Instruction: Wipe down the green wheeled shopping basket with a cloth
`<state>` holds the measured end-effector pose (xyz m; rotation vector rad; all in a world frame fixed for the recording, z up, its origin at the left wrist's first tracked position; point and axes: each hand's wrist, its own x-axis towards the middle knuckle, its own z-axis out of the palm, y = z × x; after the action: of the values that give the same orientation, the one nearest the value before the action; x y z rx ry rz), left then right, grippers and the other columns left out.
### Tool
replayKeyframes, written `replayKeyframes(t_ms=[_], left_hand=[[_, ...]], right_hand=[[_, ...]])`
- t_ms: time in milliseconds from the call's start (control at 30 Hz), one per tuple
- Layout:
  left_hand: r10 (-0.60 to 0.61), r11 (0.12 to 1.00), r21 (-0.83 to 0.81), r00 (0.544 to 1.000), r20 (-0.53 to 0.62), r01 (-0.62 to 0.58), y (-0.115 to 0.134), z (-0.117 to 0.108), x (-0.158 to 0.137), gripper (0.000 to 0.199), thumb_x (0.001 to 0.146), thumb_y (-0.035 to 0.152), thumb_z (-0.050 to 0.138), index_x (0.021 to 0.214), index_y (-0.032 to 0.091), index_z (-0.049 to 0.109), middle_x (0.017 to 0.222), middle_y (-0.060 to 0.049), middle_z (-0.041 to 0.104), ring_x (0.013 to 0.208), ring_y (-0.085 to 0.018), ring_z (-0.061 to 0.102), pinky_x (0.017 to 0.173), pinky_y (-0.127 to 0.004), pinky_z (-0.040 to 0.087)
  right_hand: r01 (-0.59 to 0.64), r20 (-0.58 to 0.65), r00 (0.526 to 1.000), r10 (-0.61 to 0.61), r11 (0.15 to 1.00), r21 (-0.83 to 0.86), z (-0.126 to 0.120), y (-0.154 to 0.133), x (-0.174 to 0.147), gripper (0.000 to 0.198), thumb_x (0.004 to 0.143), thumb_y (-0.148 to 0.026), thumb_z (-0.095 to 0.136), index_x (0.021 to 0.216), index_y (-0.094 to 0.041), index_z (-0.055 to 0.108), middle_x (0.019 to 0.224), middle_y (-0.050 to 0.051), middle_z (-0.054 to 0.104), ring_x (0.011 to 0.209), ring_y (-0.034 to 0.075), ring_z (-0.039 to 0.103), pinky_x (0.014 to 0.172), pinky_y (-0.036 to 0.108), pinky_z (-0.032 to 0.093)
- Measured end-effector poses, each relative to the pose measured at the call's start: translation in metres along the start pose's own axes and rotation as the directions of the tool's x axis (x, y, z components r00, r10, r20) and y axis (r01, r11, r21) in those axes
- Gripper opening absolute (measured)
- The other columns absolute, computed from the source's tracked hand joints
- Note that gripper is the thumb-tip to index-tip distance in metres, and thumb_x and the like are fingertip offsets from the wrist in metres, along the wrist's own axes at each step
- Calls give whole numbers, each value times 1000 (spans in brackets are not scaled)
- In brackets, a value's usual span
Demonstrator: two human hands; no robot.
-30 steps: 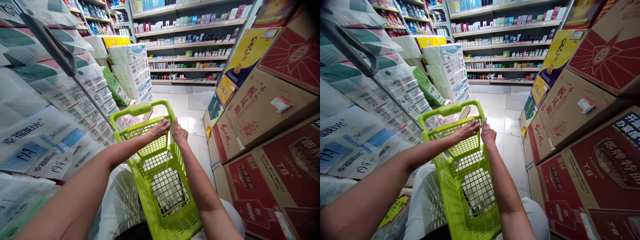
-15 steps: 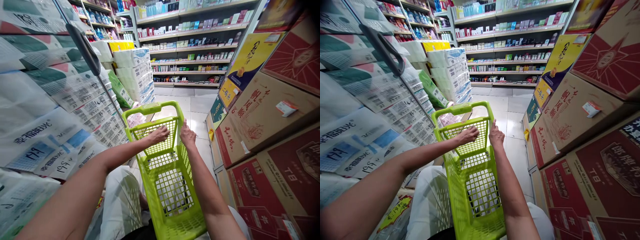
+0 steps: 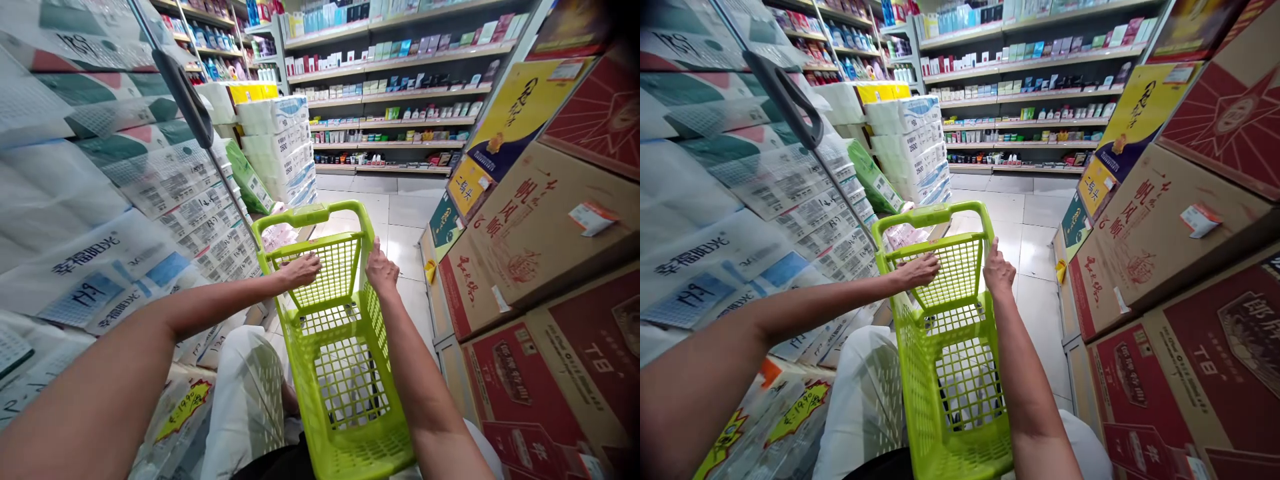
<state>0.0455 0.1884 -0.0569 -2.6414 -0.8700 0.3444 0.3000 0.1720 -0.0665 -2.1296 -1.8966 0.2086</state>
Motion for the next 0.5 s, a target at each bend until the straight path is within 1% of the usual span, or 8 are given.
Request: replayKeyframes(t_ms=[67,100,167,200,300,400,467,500], left_hand=[[59,998,-13,998,-11,-59,2,-9,15,25,88,7,59,105,18,73,118,-12,67,116,-28,50,113,-47,35],[66,998,-15,998,-18,-66,3,-12,23,27,88,8,59,108,19,73,122,-12,65,120,-29,48,114,-48,33],[45,999,-11,999,-17,-45,3,-15,34,30,87,8,59,112,19,72,124,-12,64,124,-30,45,114,-49,33],[25,1000,-4,1000,-6,-25,0,-14,34,30,87,8,60,111,18,73,123,-13,65,124,-31,45,113,-49,33],[-49,999,26,997,56,48,-9,-3,5,24,86,6,59,102,15,75,114,-15,68,116,-31,48,105,-47,39],[-150,985,107,972,179,132,-10,5,-28,18,86,5,61,89,13,76,103,-16,70,103,-29,52,91,-43,43],[-166,982,127,963,214,142,-1,5,-28,14,86,7,64,85,14,76,100,-15,70,97,-27,52,89,-42,44],[-136,988,104,972,190,118,6,3,-19,12,87,10,65,85,14,76,100,-14,69,97,-27,52,91,-43,43]], right_hand=[[-1,2,1000,1,1000,-11,-2,-1,-1,69,106,-22,25,167,-15,-7,100,14,69,77,23,68,65,35,55],[0,0,1000,0,1000,-17,-3,-1,-2,70,105,-23,27,167,-15,-6,101,15,69,78,24,69,66,37,55],[2,-10,1000,-2,1000,-24,-3,0,-2,73,104,-24,31,167,-15,-4,102,17,69,80,25,70,68,39,56],[-1,-15,1000,0,1000,-25,-3,0,-3,73,105,-24,32,167,-15,-4,102,17,69,80,26,70,69,40,56],[-10,-13,1000,10,1000,-13,-2,1,-2,72,106,-25,30,167,-14,-6,99,16,69,77,24,69,67,37,56],[-8,6,1000,8,1000,13,-1,-1,0,69,107,-24,25,167,-15,-8,98,13,68,72,21,67,63,34,55],[0,8,1000,0,1000,25,-1,-3,1,70,106,-22,26,167,-16,-9,97,12,68,72,20,66,63,33,54],[3,6,1000,-3,1000,28,-1,-5,1,70,106,-22,26,167,-16,-9,97,12,68,72,20,66,63,33,54]])
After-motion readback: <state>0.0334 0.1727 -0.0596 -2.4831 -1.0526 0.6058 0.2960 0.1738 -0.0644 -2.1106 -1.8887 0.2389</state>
